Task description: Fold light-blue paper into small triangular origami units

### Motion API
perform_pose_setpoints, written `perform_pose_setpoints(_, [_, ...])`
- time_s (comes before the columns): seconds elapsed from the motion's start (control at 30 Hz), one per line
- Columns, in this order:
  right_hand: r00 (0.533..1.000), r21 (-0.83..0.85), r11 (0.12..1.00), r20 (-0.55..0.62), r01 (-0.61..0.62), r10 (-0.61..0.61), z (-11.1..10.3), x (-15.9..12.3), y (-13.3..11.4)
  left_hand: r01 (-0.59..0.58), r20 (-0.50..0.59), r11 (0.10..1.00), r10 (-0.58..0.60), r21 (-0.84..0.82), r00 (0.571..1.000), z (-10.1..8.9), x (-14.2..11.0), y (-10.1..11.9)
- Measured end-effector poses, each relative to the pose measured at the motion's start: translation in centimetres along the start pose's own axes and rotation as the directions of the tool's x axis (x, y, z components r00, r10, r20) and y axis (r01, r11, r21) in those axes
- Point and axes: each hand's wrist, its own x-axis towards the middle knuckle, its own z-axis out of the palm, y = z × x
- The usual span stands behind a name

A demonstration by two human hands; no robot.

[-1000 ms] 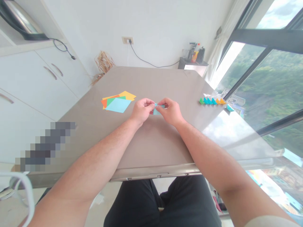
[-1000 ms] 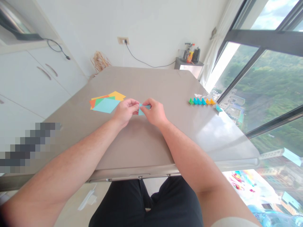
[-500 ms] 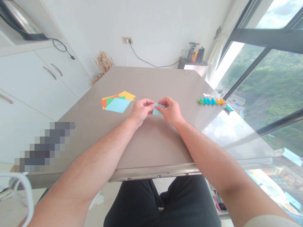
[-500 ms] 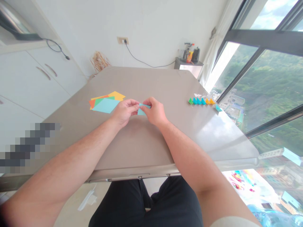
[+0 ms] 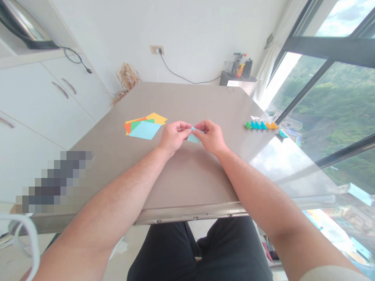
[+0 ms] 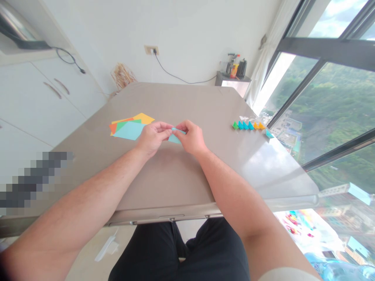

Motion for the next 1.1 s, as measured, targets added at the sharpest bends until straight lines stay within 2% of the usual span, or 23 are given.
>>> perform_pose_setpoints(0.13, [0.998,0.11,0.993,0.042,-0.05,0.045,-0.18,-0.06,-0.08,-0.021,-0.055,1.0,0.021,-0.001,0.998,-0.06,0.22,-0.27])
perform_pose_setpoints(0.3, [0.994,0.213,0.972,0.045,-0.103,0.095,-0.46,-0.06,-0.51,-0.029,-0.047,1.0,0.028,-0.006,0.998,-0.06,0.15,-0.23])
perform_pose_setpoints(0.43, [0.998,0.112,0.992,-0.029,-0.054,0.058,-0.37,-0.19,-0.74,-0.018,-0.072,1.0,0.018,0.003,0.997,0.0,0.19,-0.2])
perform_pose_setpoints(0.63, [0.998,-0.03,1.0,-0.068,-0.003,0.001,-0.13,-0.4,-0.67,0.003,-0.081,0.999,-0.007,-0.041,0.997,0.14,0.27,-0.09])
perform_pose_setpoints(0.73, [0.997,-0.036,0.999,-0.081,0.001,-0.004,-0.24,-0.39,-0.73,0.034,-0.05,0.993,-0.04,-0.115,0.998,0.11,0.2,0.12])
perform_pose_setpoints(0.9, [0.997,0.0,1.0,-0.078,0.003,-0.003,-0.39,-0.43,-0.82,0.134,0.091,0.953,-0.114,-0.272,0.989,-0.32,0.3,0.19])
perform_pose_setpoints(1.1, [0.999,0.051,0.998,-0.043,0.021,-0.019,-0.28,-0.5,-0.77,0.2,0.145,0.926,-0.16,-0.321,0.976,-0.61,0.4,0.37])
